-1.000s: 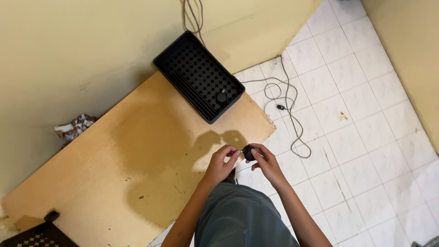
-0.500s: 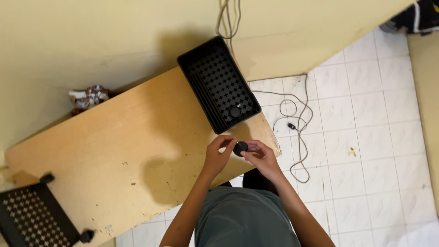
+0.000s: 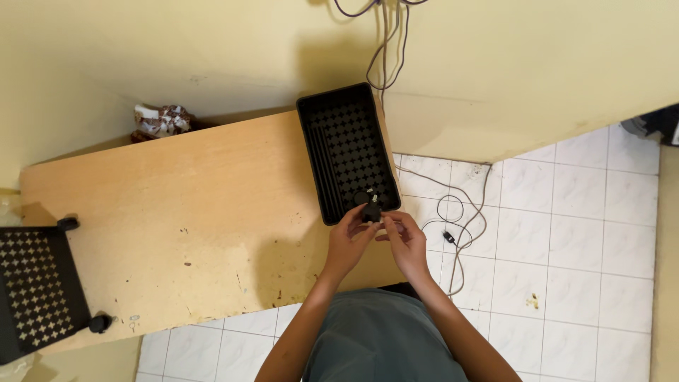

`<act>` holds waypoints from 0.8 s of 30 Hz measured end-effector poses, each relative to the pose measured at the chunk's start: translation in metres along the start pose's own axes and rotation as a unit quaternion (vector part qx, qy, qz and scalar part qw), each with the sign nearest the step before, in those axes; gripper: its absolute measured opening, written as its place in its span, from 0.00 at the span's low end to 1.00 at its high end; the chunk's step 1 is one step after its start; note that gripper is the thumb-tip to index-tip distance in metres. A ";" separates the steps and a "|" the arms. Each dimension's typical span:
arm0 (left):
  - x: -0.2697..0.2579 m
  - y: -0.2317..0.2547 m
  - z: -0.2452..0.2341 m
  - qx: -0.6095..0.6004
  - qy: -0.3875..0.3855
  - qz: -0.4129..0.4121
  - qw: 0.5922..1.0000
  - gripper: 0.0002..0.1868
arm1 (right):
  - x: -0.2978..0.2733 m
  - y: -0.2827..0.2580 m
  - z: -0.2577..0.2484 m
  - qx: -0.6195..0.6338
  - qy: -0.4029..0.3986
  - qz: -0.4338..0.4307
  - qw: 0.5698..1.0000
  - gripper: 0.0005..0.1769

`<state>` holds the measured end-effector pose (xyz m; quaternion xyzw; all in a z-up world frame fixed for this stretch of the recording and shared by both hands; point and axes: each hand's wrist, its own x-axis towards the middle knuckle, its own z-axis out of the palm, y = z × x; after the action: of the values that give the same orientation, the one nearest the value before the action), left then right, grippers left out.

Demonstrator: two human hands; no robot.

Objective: The person repeatedly picks up a black plastic tray and small black circular pieces from a wooden table. They insert the circular pieces into the tray one at a time, then remove them and place them into a stack of similar trays. This cycle repeats multiple times throughout the clip.

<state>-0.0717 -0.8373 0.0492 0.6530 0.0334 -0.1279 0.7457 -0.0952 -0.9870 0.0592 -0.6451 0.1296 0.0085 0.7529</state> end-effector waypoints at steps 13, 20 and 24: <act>0.048 0.005 -0.024 0.072 0.045 -0.079 0.993 0.26 | 0.090 -0.028 -0.022 -0.177 -0.131 -0.041 0.975 0.21; 0.068 0.018 -0.036 0.088 -0.029 -0.063 0.994 0.23 | 0.119 -0.055 -0.017 -0.357 -0.189 -0.121 0.907 0.11; 0.077 0.026 -0.035 0.155 -0.028 -0.075 0.985 0.25 | 0.133 -0.045 -0.015 -0.402 -0.197 -0.116 0.887 0.10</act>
<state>0.0131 -0.8111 0.0529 0.7524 0.0413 -0.2058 0.6244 0.0391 -1.0302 0.0731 -0.8881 -0.1111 0.0993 0.4349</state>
